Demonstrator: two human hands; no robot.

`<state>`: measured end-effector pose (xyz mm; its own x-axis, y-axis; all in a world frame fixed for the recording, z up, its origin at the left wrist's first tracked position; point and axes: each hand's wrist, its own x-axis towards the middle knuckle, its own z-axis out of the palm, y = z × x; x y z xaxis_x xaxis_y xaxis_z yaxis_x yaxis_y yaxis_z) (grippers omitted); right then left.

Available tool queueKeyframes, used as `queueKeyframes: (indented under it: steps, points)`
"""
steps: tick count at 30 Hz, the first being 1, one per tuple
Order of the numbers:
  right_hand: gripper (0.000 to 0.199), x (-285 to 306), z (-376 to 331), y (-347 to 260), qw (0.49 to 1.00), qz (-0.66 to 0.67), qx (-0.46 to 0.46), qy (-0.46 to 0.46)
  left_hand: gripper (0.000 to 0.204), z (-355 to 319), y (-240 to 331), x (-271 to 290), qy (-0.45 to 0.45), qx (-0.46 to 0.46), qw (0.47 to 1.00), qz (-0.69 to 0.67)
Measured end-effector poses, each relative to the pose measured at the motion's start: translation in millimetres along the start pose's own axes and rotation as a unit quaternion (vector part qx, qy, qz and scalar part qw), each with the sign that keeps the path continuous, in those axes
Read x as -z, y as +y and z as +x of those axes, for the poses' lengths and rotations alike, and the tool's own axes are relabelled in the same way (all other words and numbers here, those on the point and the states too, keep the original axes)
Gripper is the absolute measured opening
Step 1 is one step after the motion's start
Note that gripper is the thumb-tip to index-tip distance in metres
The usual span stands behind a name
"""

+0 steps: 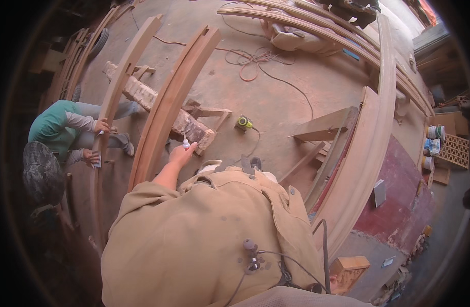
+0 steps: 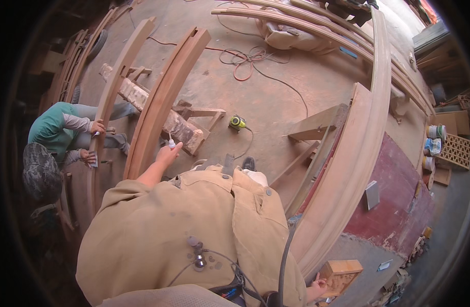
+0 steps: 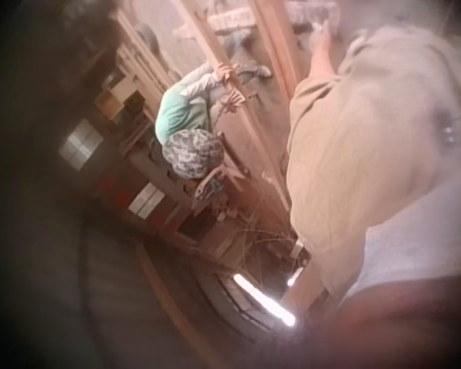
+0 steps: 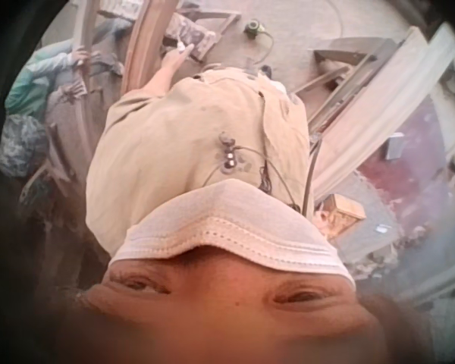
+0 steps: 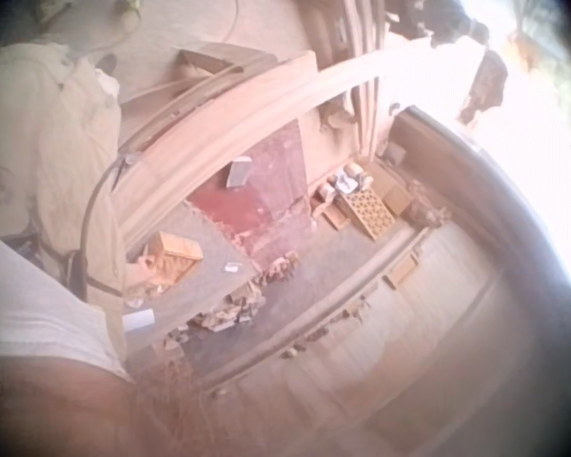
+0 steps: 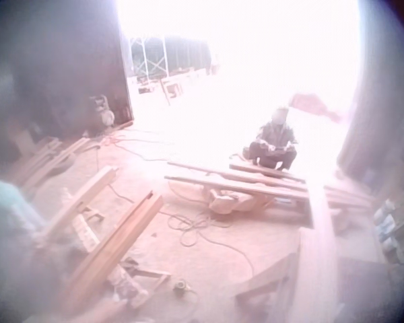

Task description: The person applies a white liquid from a small bottle into cracks on a wooden plank and then rubs sawdust into the treated areas to fill imperfections. The person repeats this process along the length of the plank.

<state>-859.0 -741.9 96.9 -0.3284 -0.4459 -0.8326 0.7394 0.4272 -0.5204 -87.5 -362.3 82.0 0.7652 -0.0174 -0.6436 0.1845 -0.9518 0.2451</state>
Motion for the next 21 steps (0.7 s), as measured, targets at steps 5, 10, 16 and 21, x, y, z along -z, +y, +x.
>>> queueKeyframes:
  steps: [5,10,16,21]
  points:
    - [0.067,-25,-10,-13,0.998,0.011,-0.014,-0.057,0.066,14,0,-13,0.013,-0.027,0.999,0.012]
    - [0.064,-110,-69,17,0.993,0.023,0.053,-0.099,0.064,6,11,-20,-0.021,-0.057,0.997,-0.048]
    - [0.043,-192,-132,40,0.967,-0.138,0.174,-0.126,0.059,11,42,-28,-0.015,-0.132,0.983,-0.128]
    - [0.025,-250,-169,60,0.899,-0.293,0.227,-0.234,0.037,-25,111,-20,-0.044,-0.265,0.921,-0.282]
